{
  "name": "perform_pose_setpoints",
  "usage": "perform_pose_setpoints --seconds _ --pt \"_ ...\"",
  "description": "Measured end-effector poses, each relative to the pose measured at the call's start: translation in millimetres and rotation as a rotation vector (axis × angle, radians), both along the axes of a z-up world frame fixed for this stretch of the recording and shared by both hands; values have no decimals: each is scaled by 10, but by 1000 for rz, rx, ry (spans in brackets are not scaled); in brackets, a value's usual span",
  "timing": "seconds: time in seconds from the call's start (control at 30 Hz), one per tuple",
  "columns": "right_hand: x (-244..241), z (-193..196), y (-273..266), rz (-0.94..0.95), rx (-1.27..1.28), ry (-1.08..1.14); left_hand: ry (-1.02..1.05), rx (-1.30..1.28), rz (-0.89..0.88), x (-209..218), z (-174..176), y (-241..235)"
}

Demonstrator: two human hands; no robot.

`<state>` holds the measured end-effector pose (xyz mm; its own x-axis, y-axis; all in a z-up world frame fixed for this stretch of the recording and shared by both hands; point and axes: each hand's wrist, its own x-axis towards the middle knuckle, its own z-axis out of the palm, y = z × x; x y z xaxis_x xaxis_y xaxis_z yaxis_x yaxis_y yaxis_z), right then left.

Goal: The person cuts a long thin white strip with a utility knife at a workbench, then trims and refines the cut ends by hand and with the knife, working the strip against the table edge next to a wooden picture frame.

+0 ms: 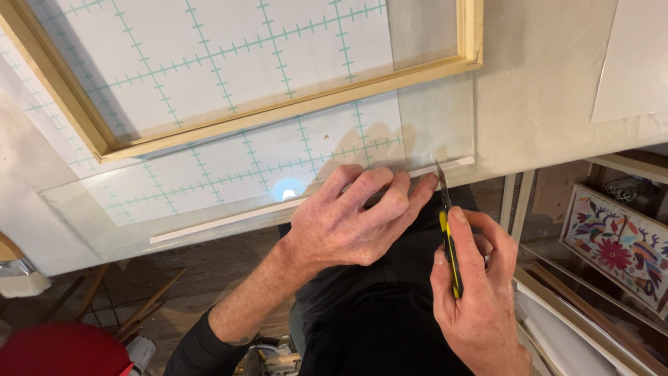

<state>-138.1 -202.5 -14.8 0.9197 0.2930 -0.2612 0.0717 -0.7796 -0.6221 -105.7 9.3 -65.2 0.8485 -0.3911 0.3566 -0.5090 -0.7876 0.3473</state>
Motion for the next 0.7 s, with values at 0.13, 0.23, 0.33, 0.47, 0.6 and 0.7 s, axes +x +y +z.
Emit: perform_pose_setpoints --seconds 0.13,0.23,0.33,0.47,0.6,0.7 --pt "-4 -8 14 -12 12 -3 2 5 -6 -5 -9 -3" --pt "-5 -3 30 -26 8 10 4 5 -6 -2 0 -3" --pt "11 9 61 -38 11 31 -1 0 -5 -1 -14 -2" --pt "39 27 83 -16 2 39 -4 -25 2 -2 1 -1" --pt "34 10 92 -3 -21 27 23 -54 -6 11 34 10" --pt "7 11 97 -27 -25 71 67 -72 -20 3 59 7"
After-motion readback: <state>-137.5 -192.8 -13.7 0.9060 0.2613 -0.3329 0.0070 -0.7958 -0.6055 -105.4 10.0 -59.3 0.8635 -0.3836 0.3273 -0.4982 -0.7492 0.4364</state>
